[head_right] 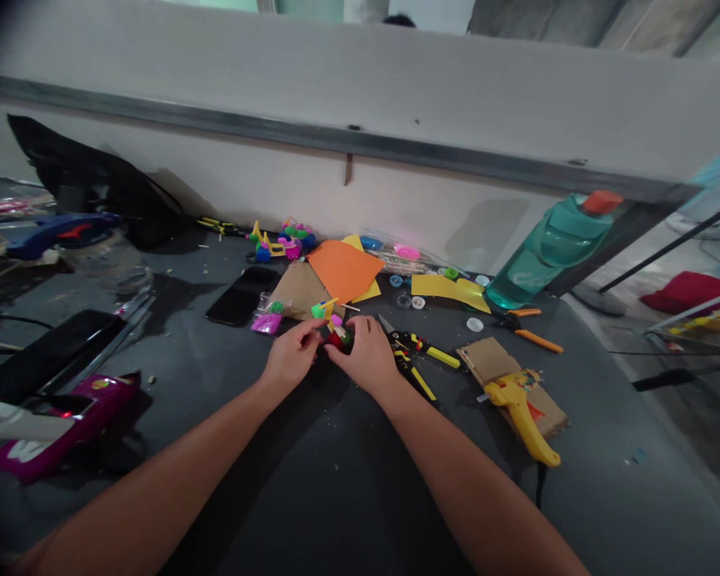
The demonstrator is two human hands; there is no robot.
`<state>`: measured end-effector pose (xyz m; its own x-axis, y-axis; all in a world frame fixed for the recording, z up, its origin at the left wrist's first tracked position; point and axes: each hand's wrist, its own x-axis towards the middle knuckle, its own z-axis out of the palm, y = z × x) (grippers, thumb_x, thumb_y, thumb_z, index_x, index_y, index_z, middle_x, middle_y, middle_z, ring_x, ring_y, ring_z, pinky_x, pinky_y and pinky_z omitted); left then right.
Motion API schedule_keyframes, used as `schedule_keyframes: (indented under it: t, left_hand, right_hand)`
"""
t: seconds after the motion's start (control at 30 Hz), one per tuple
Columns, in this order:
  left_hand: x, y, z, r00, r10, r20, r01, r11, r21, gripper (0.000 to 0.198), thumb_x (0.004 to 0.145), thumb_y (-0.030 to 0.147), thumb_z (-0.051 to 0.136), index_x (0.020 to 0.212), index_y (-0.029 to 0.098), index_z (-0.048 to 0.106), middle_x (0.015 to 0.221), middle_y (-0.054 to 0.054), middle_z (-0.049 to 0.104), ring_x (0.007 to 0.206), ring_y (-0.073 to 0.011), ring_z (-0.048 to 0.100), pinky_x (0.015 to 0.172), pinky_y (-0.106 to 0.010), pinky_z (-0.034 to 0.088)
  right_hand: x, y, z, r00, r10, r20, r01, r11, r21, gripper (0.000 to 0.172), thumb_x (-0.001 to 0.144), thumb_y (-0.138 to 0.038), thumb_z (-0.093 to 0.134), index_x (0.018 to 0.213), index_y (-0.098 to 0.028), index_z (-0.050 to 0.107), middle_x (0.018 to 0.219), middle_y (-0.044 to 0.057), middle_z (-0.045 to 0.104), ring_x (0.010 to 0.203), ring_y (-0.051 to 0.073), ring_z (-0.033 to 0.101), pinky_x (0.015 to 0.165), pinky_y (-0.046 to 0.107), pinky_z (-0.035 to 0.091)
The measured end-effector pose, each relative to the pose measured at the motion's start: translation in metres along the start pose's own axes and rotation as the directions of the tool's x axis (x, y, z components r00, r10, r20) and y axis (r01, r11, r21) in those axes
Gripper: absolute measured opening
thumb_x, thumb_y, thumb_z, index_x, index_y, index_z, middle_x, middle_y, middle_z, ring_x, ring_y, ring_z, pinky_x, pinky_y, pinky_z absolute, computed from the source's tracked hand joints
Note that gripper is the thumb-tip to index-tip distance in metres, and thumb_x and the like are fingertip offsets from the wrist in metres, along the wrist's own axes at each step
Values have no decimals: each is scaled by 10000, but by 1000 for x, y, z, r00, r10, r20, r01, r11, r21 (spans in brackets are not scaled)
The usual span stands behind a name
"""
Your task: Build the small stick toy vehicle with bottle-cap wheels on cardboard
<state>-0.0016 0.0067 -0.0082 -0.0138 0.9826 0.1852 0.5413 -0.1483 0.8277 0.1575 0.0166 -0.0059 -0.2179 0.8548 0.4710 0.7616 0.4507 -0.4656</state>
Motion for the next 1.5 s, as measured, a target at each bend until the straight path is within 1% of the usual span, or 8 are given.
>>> schedule_keyframes:
  t: [0.07,0.13,0.23,0.4,0.6,0.77,0.97,1.5]
  left_hand:
    - [0,0,-1,997,79,1,-78,995,64,329,846,204,432,1129,237,596,1051,-30,661,890,-159,623,782,-258,481]
    - [1,1,-1,991,135,14,-136,985,106,339,848,189,426,1139,227,595,1111,-32,642,981,-173,596,845,-273,456]
    - [1,2,0,984,172,45,-177,972,153,357,844,171,424,1159,224,585,1098,-33,644,982,-177,592,846,-274,452]
    - [0,3,0,982,174,69,-184,963,199,369,848,173,416,1178,226,574,1027,-38,654,908,-172,604,778,-259,467]
    - [-1,5,0,982,175,74,-187,961,203,389,847,166,421,1204,249,551,1076,-26,641,928,-165,598,792,-253,459]
    - [-1,8,-1,983,158,94,-175,962,209,382,851,174,416,1196,258,560,1060,-25,647,923,-167,599,776,-247,458]
    - [-2,10,-1,986,130,105,-149,968,201,378,846,173,431,1182,270,573,1039,-18,654,935,-159,598,799,-232,449]
    - [-2,12,-2,985,89,145,-124,958,257,387,844,188,421,1186,292,568,970,-5,667,842,-149,606,708,-214,436]
  right_hand:
    - [0,0,-1,1000,6,-10,-5,999,35,353,711,-413,616,943,-172,505,895,95,561,864,244,540,774,385,447]
    - [1,-1,-2,1000,6,-29,-4,998,58,300,729,-390,604,921,-181,506,879,86,565,847,236,541,756,369,448]
    - [1,-3,-3,998,16,-61,-11,997,76,231,743,-362,592,883,-194,516,853,71,566,815,223,542,726,346,445]
    - [1,-4,-2,997,49,-67,-44,996,75,183,741,-335,596,851,-200,538,813,49,570,762,194,543,673,307,438]
    - [2,-5,-2,996,66,-65,-63,997,48,141,750,-320,598,796,-196,550,781,39,578,736,179,544,644,280,425]
    - [3,-6,-3,996,66,-64,-63,997,48,100,772,-299,572,767,-201,551,741,24,569,705,167,538,634,272,422]
    - [3,-5,-1,994,68,-84,-64,997,41,88,787,-284,543,753,-204,556,719,23,567,687,166,540,613,270,417]
    - [3,1,2,993,60,-105,-51,995,89,93,779,-274,556,723,-201,565,683,9,567,622,148,521,575,263,410]
